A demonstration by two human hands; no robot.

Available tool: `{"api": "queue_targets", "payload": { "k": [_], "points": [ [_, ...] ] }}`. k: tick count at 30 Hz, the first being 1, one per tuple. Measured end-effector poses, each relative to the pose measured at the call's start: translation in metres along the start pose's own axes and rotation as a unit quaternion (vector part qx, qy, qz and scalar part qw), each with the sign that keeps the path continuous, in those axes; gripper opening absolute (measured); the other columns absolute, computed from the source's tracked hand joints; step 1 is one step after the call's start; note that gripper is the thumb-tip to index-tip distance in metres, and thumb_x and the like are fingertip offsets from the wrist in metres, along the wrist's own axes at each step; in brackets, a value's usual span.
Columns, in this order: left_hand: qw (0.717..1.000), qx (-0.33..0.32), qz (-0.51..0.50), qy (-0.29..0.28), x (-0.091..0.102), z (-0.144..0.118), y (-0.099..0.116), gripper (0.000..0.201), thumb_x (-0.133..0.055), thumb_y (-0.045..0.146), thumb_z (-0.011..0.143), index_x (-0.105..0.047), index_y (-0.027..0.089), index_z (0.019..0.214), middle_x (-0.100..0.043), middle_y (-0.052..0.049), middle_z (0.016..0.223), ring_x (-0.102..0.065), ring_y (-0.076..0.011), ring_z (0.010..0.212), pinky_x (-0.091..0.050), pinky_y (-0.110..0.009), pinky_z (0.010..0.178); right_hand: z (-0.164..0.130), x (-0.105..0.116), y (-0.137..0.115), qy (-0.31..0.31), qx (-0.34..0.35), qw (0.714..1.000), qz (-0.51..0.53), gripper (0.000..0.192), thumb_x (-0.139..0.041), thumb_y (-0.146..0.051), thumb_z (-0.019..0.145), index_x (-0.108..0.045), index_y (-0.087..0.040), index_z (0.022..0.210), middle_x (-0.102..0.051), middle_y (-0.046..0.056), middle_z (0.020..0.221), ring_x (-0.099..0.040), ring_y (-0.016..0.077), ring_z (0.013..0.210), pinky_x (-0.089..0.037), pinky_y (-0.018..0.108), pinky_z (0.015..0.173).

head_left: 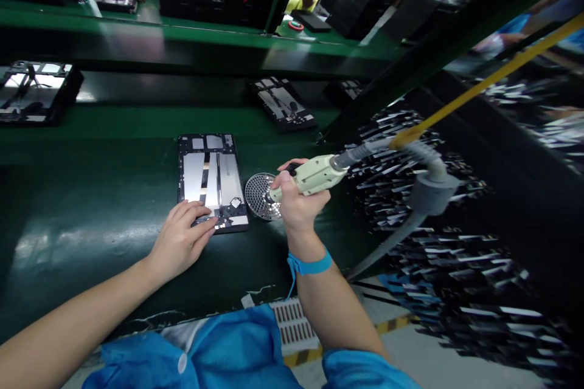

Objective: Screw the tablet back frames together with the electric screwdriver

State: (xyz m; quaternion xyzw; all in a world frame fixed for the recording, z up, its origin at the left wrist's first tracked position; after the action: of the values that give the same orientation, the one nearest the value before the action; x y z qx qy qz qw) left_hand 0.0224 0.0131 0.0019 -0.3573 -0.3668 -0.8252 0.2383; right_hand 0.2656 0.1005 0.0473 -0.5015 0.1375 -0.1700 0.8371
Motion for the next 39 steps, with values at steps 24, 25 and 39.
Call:
{"api": "queue_targets", "payload": {
  "k": [24, 25, 39],
  "points": [
    [0.997, 0.029, -0.07, -0.01, -0.003, 0.005, 0.0, 0.038, -0.071, 0.032, 0.094, -0.061, 0.02, 0.129, -0.067, -0.014, 0.128, -0.061, -0.0309, 0.124, -0.046, -0.053, 0.11, -0.068, -0.057, -0.05, -0.225, -0.045, 0.966, 0.118, 0.027, -0.071, -0.02, 0.085, -0.063, -0.024, 0.11, -0.069, 0.003, 0.096, -0.072, 0.0184, 0.079, -0.065, 0.039, 0.076],
    [0.997, 0.028, -0.07, -0.008, -0.003, 0.005, 0.0, 0.038, -0.071, 0.031, 0.094, -0.062, 0.02, 0.129, -0.067, -0.014, 0.128, -0.062, -0.0309, 0.125, -0.046, -0.053, 0.11, -0.068, -0.057, -0.049, -0.225, -0.047, 0.966, 0.12, 0.027, -0.071, -0.019, 0.085, -0.063, -0.024, 0.111, -0.069, 0.002, 0.095, -0.072, 0.0182, 0.079, -0.064, 0.04, 0.076],
    [1.0, 0.023, 0.003, 0.007, -0.01, 0.003, 0.006, 0.03, -0.069, 0.028, 0.094, -0.065, 0.018, 0.122, -0.068, -0.014, 0.129, -0.061, -0.0304, 0.126, -0.048, -0.051, 0.11, -0.075, -0.055, -0.035, -0.259, -0.069, 0.956, 0.122, 0.023, -0.07, -0.019, 0.088, -0.064, -0.024, 0.11, -0.067, 0.001, 0.095, -0.066, 0.0123, 0.067, -0.059, 0.03, 0.065]
  ]
}}
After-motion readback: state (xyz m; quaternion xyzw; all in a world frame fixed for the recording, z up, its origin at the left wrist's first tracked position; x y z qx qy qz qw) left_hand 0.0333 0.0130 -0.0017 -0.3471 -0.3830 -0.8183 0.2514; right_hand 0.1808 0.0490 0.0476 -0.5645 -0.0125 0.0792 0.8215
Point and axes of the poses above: each hand's wrist, its own z-axis towards the middle knuckle, its own x-axis out of the back of the hand, y = z × x, the point moved 1 cm from there along z, towards the middle knuckle
